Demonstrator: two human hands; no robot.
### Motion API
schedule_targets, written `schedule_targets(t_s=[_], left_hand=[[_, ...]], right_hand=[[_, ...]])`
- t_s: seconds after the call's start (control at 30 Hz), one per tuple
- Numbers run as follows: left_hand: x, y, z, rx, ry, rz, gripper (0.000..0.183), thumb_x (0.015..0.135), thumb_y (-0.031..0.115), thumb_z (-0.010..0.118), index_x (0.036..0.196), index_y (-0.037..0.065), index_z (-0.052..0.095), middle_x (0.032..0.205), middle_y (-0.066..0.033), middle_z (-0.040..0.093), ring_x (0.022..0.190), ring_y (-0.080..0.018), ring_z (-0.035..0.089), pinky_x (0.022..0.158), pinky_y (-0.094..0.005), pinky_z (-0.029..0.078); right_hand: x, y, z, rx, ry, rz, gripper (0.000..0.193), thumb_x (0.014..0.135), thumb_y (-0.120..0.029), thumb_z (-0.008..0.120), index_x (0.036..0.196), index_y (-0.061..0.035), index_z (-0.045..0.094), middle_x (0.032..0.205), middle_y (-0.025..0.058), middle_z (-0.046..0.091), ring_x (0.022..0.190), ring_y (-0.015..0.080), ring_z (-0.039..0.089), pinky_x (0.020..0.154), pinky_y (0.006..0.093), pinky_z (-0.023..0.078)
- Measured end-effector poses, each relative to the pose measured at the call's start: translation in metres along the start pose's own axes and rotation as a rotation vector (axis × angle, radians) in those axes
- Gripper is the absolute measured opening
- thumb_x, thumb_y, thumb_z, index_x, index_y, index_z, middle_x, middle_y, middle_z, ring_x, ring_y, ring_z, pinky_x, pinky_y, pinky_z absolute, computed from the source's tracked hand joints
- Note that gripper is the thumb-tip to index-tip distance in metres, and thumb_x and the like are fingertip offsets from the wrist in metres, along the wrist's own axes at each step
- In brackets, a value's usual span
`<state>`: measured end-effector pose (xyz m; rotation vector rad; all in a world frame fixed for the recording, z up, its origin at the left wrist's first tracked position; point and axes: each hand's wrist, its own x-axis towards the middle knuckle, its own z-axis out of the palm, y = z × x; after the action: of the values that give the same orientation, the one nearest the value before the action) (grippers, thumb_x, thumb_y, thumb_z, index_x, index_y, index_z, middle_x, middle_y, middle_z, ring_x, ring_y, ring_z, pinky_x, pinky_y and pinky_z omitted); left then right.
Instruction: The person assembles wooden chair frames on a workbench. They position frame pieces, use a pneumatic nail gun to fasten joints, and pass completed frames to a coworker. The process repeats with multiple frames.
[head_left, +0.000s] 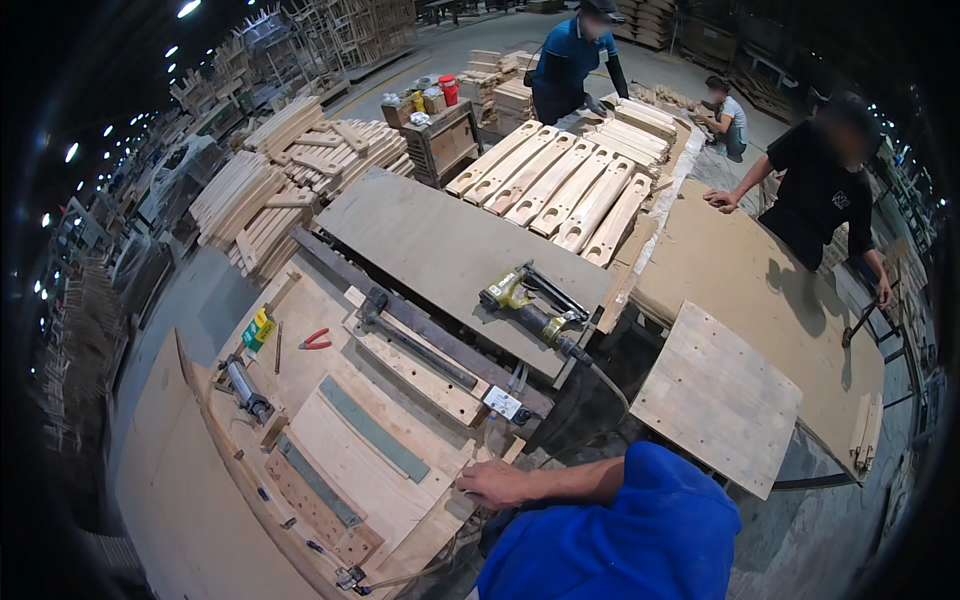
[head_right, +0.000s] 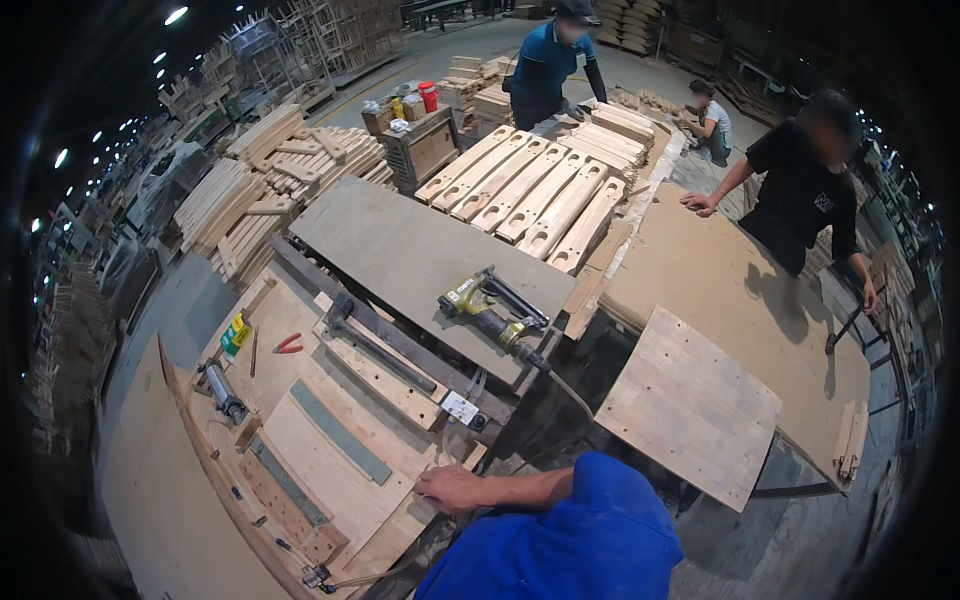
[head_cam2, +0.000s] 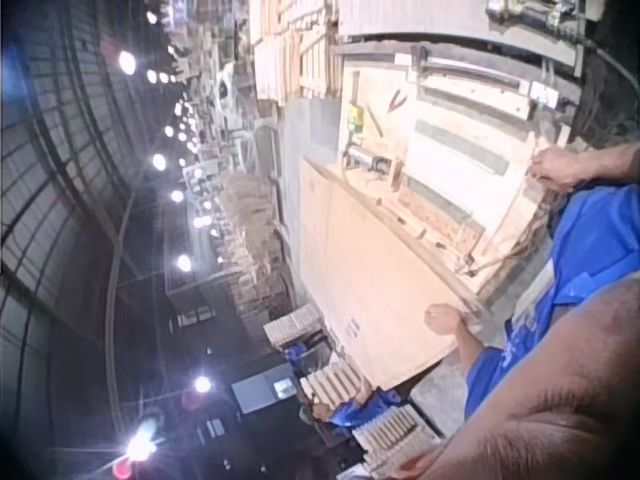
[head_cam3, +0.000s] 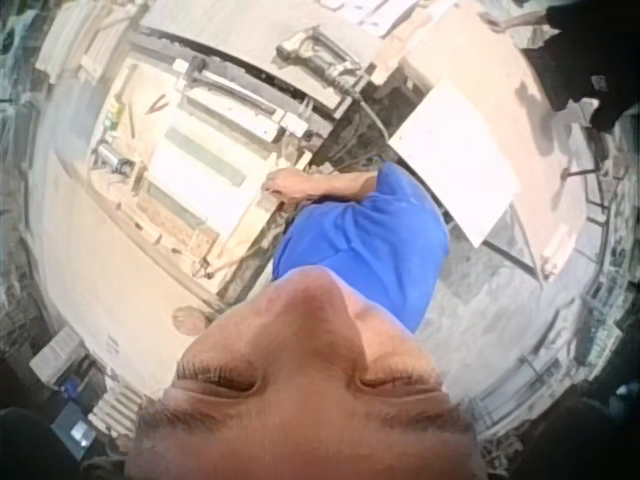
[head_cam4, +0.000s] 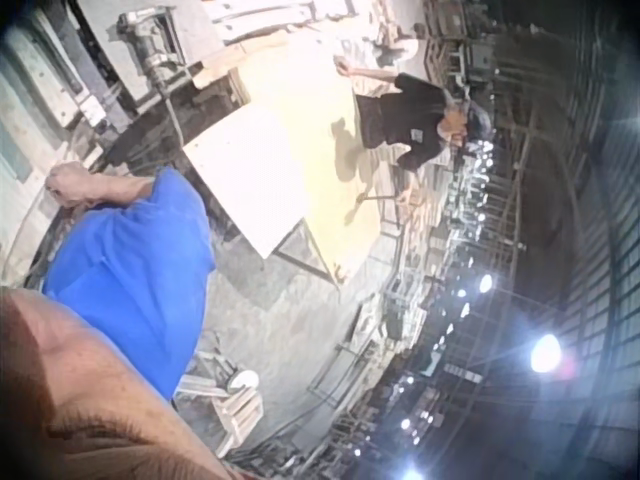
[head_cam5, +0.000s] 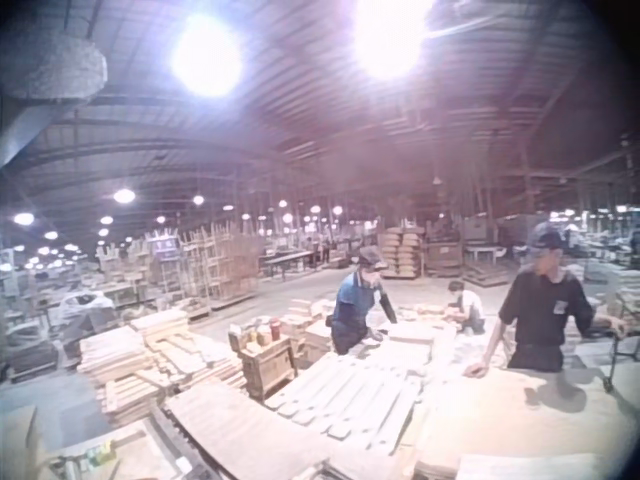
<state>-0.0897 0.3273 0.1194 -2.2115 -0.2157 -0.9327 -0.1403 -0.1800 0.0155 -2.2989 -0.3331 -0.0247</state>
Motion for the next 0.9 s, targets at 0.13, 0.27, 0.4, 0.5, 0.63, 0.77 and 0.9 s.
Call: schedule_targets(t_s=[0.13,0.27,0.4,0.5,0.63,0.77,0.9], left_hand=[[-0.002,0.0,-0.006,0.005,-0.067,0.02,0.016,0.106,0.023,0.062,0.104,0.01,0.071,0.101,-0.009,0.072,0.089,-0.0239,0.071,0.075,-0.0383,0.06],[-0.002,0.001,-0.01,-0.025,-0.04,0.014,0.018,0.106,0.022,0.062,0.106,0.007,0.071,0.103,-0.0104,0.073,0.091,-0.0257,0.072,0.078,-0.0397,0.061],[-0.003,0.004,-0.009,-0.044,0.024,-0.084,0.019,0.102,0.022,0.066,0.11,0.006,0.072,0.105,-0.0108,0.073,0.094,-0.03,0.073,0.081,-0.0436,0.061],[-0.004,0.002,-0.01,-0.046,0.02,-0.08,0.019,0.102,0.022,0.067,0.11,0.006,0.072,0.106,-0.011,0.074,0.095,-0.0305,0.073,0.081,-0.0443,0.061],[-0.005,0.002,-0.009,-0.061,0.006,-0.072,0.02,0.101,0.022,0.068,0.111,0.006,0.072,0.106,-0.0113,0.074,0.096,-0.0312,0.072,0.082,-0.0452,0.061],[-0.007,-0.001,-0.009,-0.078,-0.004,-0.063,0.021,0.1,0.022,0.069,0.111,0.006,0.073,0.107,-0.0117,0.074,0.097,-0.0319,0.072,0.083,-0.0461,0.061],[-0.009,-0.004,-0.009,-0.109,-0.014,-0.051,0.021,0.099,0.023,0.069,0.112,0.006,0.073,0.108,-0.012,0.074,0.098,-0.0326,0.072,0.084,-0.047,0.061]], right_hand=[[-0.005,0.009,0.001,-0.053,-0.097,0.049,0.026,0.094,-0.021,0.07,0.112,-0.0049,0.061,0.107,0.017,0.065,0.103,0.04,0.067,0.085,0.0535,0.055],[-0.009,0.008,0.012,-0.085,-0.214,0.088,0.027,0.091,-0.023,0.069,0.108,-0.0038,0.06,0.108,0.0184,0.064,0.106,0.0405,0.068,0.088,0.0525,0.056],[-0.013,0.011,0.019,-0.097,-0.216,0.052,0.029,0.091,-0.024,0.07,0.11,-0.0044,0.06,0.111,0.0179,0.064,0.107,0.0393,0.068,0.089,0.0533,0.056],[-0.013,0.016,0.023,-0.088,-0.197,0.034,0.029,0.091,-0.025,0.07,0.11,-0.0046,0.061,0.112,0.0172,0.063,0.108,0.0385,0.067,0.088,0.0531,0.056],[-0.009,0.014,0.023,-0.114,-0.232,0.068,0.028,0.09,-0.024,0.07,0.109,-0.0049,0.062,0.112,0.0163,0.061,0.109,0.038,0.067,0.088,0.0527,0.056],[-0.008,0.012,0.021,-0.101,-0.223,0.072,0.025,0.09,-0.022,0.069,0.107,-0.0047,0.063,0.111,0.0159,0.061,0.109,0.0374,0.067,0.088,0.0521,0.056],[-0.009,0.011,0.021,-0.114,-0.218,0.064,0.023,0.09,-0.021,0.068,0.105,-0.0043,0.063,0.111,0.0163,0.061,0.108,0.0371,0.067,0.087,0.0516,0.057]])
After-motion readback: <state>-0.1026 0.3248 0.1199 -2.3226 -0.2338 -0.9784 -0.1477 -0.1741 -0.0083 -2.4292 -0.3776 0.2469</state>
